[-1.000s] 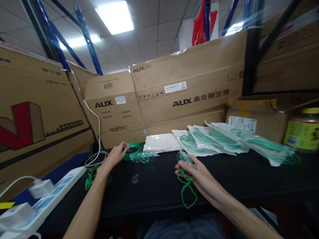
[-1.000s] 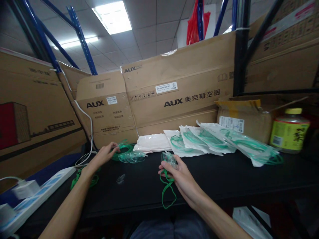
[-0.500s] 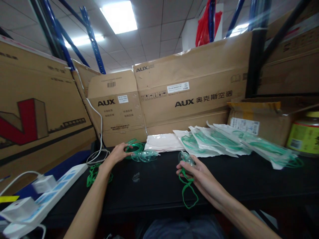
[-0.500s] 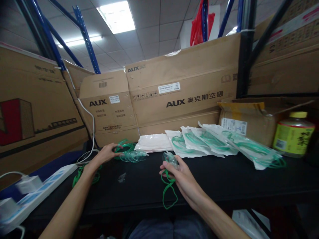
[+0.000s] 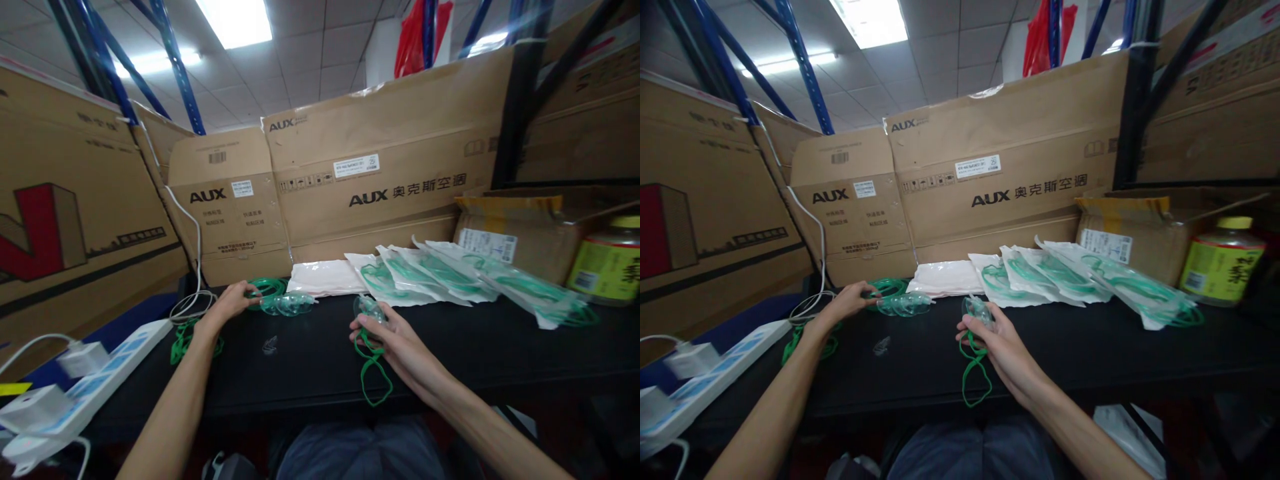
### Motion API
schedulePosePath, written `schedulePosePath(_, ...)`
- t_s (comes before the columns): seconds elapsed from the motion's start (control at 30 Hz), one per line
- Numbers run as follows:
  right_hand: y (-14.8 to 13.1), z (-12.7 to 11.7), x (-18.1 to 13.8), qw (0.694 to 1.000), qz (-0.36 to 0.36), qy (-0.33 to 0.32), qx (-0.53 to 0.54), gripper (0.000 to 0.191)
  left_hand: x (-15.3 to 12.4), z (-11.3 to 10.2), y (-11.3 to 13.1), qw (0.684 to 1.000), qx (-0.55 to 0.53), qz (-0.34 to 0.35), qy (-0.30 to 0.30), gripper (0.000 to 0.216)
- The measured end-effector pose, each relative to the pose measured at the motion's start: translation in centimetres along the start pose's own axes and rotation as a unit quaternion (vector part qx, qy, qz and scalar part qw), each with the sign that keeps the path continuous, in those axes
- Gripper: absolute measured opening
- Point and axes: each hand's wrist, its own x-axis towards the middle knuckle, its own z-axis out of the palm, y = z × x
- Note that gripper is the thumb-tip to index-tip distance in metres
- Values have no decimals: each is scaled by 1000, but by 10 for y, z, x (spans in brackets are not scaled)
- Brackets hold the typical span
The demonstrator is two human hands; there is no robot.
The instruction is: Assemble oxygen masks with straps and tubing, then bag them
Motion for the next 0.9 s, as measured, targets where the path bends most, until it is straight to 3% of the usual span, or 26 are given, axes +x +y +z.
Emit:
schedulePosePath(0.1,1,-1,0,1000,-1,-2,-5,39,-1,0,0,999,3,2,49,33)
schedulePosePath(0.23,1,-1,-1,1000,-1,-8,-12,38,-2,-5,1,985,18,-36,167,44)
schedulePosePath(0.43,-1,1,-1,1000,0,-6,-8,39,-11,-21,2,928,32,-149,340,44)
schedulePosePath(0.63,-1,1,-1,1000,0,-11,-4,40,-22,-36,10,880,18,-195,432,49)
schedulePosePath(0.73,0,-1,-1,1000,-4,-17,0,39,-23,-40,15,894,-2,-188,406,50)
schedulePosePath(0.9,1,-2,0,1000,-9,-29,3,38,-19,-34,19,968,-46,-108,223,52)
